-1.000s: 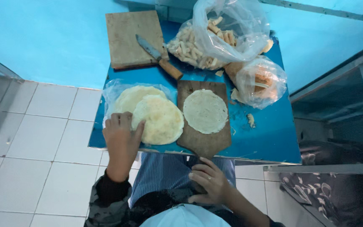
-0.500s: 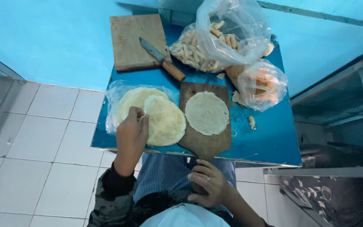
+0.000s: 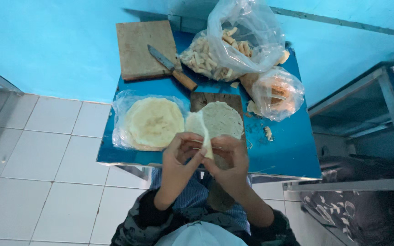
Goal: The person sits at a blue table and separates round layered flatbreads, peeling each disc apart into halves by hand and stacking the pieces on plastic sheeting. At the end, the person holds a flatbread on a wooden paddle board and slices it with a knife.
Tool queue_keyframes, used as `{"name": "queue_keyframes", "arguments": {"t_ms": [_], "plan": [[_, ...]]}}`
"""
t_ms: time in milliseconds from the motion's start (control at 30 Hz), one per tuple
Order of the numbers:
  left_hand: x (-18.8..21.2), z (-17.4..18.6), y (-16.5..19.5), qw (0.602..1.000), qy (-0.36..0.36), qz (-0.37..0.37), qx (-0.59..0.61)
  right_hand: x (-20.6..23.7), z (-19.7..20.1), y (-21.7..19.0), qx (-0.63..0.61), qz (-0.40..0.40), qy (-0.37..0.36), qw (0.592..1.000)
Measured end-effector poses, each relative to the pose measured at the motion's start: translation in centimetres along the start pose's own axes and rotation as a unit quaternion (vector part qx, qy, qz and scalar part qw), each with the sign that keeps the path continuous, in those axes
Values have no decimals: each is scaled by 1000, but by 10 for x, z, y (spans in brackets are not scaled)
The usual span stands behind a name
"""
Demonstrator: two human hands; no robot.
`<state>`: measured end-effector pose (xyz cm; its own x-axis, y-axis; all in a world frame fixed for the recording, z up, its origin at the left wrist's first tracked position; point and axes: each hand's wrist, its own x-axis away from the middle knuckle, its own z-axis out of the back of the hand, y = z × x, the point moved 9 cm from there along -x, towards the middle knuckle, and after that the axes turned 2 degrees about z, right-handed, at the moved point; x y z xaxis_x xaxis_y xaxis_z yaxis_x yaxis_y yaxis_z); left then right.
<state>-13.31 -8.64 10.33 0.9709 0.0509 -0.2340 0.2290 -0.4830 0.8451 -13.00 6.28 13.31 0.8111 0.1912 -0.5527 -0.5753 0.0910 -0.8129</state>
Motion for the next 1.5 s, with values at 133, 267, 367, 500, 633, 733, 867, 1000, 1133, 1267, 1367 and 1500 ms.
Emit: {"name": "queue_keyframes", "arguments": {"t_ms": [133,267,367,500,633,733,867,1000,1133,1267,1367,1500], "plan": [[4,-14,6,997,-38,-63,-24,12,14,13,-77,-56,46,994],[5,-16,-6,998,-30,-39,-50,30,23,19,-85,-92,62,990],[7,-19,-10,996,-33,-35,-76,40,34,28,-80,-129,100,983],[9,-29,-5,991,-39,-60,-116,44,46,36,-73,-152,118,979],[10,-36,7,981,-44,-81,-172,44,49,40,-89,-158,123,976],[11,-41,15,967,-51,-98,-229,45,52,38,-46,-159,136,977],[10,-41,19,956,-29,-118,-266,43,47,35,-87,-146,141,975],[13,-36,12,953,4,-137,-272,43,42,32,-103,-143,149,973],[13,-22,-17,990,6,-36,-136,44,40,33,-162,-165,167,959],[14,-12,-29,998,27,-10,-54,41,35,37,-231,-179,174,940],[19,-13,-23,995,13,-47,-85,35,28,31,-248,-151,136,947],[29,-24,-9,969,-41,-109,-217,34,23,22,-157,-105,100,977]]}}
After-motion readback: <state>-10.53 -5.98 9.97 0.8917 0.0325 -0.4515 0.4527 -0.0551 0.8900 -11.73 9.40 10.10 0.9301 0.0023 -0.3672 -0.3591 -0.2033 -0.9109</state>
